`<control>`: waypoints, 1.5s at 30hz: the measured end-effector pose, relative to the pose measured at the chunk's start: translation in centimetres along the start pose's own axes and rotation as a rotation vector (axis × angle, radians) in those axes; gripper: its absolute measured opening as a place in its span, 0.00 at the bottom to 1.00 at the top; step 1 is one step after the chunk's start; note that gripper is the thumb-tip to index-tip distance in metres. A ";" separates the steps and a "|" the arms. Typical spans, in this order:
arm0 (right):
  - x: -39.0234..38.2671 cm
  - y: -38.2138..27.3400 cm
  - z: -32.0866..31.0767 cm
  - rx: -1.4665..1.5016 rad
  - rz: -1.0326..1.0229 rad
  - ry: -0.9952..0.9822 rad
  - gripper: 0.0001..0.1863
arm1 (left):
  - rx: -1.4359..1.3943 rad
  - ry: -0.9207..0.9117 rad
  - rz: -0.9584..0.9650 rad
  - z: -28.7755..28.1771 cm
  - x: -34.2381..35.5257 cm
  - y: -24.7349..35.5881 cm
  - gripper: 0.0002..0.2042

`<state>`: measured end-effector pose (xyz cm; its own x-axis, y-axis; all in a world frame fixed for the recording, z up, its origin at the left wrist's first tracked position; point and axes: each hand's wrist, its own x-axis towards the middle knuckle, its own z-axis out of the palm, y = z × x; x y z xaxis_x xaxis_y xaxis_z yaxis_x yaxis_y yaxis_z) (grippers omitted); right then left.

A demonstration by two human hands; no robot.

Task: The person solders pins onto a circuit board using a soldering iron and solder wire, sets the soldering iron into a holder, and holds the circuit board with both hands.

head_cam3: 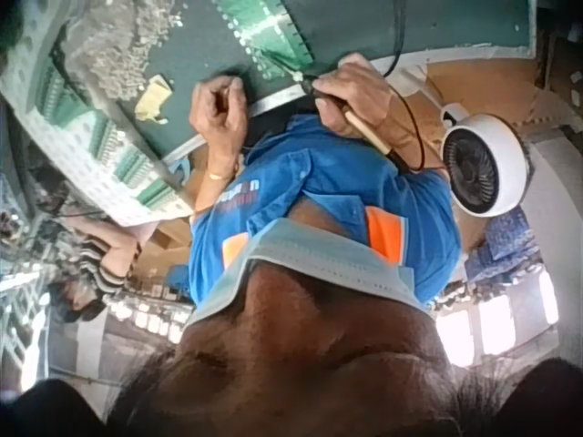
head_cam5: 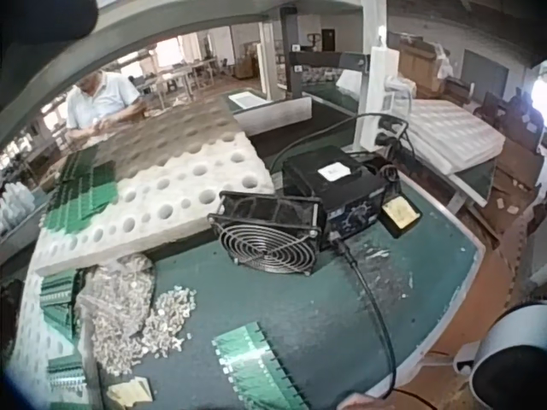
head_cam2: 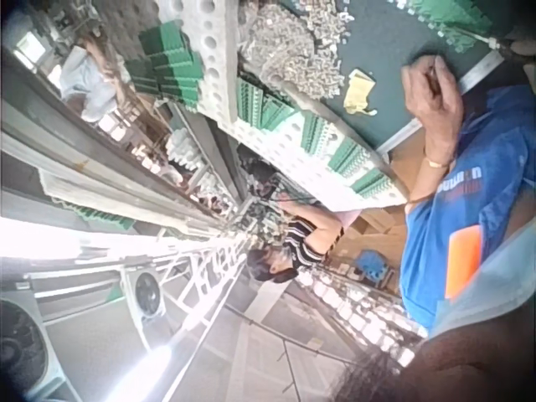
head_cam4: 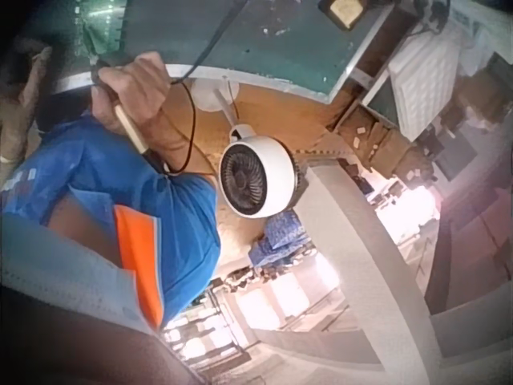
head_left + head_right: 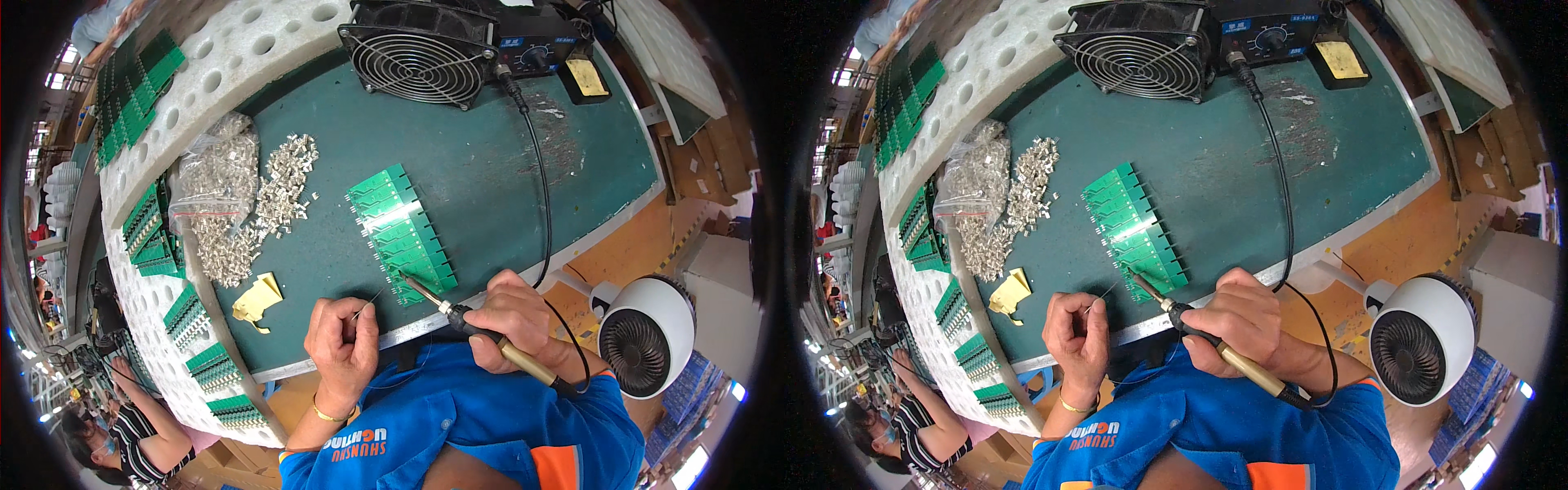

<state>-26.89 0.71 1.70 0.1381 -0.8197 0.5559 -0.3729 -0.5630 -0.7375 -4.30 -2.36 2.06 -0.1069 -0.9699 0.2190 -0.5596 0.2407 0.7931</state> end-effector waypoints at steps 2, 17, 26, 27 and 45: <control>0.0 -0.1 -0.1 0.007 0.003 -0.013 0.11 | 0.001 -0.021 -0.004 0.0 0.0 0.3 0.04; -0.9 -0.9 0.4 -0.011 0.011 -0.012 0.12 | -0.017 -0.016 0.013 0.4 -0.6 0.3 0.04; -0.7 -0.8 0.6 -0.028 0.013 -0.016 0.12 | -0.038 -0.015 0.048 0.5 -0.5 0.2 0.04; -0.7 -0.8 0.6 -0.028 0.013 -0.012 0.13 | -0.038 -0.014 0.047 0.5 -0.5 0.2 0.04; -0.8 -0.9 0.5 -0.029 0.033 -0.031 0.13 | -0.005 -0.045 0.072 0.6 -0.4 0.1 0.05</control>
<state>-26.23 1.81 1.78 0.1532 -0.8408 0.5193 -0.4045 -0.5328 -0.7433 -4.77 -1.93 1.68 -0.1835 -0.9507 0.2500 -0.5449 0.3101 0.7791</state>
